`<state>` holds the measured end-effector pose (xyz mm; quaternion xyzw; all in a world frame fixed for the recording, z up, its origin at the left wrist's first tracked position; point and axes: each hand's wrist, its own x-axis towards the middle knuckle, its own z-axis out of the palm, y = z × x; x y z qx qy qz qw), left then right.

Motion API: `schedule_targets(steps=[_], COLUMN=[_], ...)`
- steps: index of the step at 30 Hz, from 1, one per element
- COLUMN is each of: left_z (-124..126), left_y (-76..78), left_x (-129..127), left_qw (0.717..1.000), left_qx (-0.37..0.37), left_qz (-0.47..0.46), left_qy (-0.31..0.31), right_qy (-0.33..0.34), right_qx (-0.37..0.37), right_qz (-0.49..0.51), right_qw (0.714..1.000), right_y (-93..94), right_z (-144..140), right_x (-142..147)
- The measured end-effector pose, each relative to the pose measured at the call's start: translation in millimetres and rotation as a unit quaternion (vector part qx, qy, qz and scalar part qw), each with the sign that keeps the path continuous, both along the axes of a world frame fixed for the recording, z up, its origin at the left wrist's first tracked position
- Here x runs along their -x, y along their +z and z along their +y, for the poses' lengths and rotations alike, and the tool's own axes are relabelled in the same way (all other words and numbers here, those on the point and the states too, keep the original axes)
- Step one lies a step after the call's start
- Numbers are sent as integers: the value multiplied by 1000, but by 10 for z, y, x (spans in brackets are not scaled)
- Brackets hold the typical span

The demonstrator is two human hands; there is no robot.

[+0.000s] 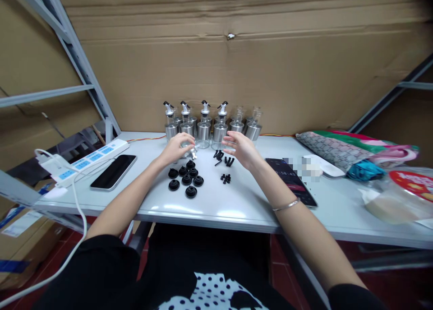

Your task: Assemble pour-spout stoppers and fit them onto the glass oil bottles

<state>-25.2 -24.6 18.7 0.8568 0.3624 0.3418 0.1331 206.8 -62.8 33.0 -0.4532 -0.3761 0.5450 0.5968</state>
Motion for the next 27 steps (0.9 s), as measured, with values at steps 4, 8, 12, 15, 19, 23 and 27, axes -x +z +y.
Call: schedule_targets(steps=[4,8,12,15,19,23,27], left_z=[111,142,133,143,111,-82,-300], left_y=[-131,-252,-276,-264,-206,-86,-20], left_x=[63,29,-4,9,4,-114,-259], left_qw=[982,965,966,971,981,983,977], left_qx=[-99,-120,-116,-105,-115,-172,-207], left_qz=[130,200,208,193,152,58,-12], left_qy=[99,117,106,95,24,-34,-55], right_qy=[3,6,10,11,23,68,134], right_qx=[-3,-9,-11,-18,-32,-53,-76], right_qz=[-6,-22,-32,-42,-66,-162,-251], right_qw=[1000,1000,999,999,997,983,956], right_y=[6,20,29,23,2,-13,-37], right_z=[-9,-35,-57,-54,-44,-67,-85], right_x=[-4,6,18,14,10,50,89])
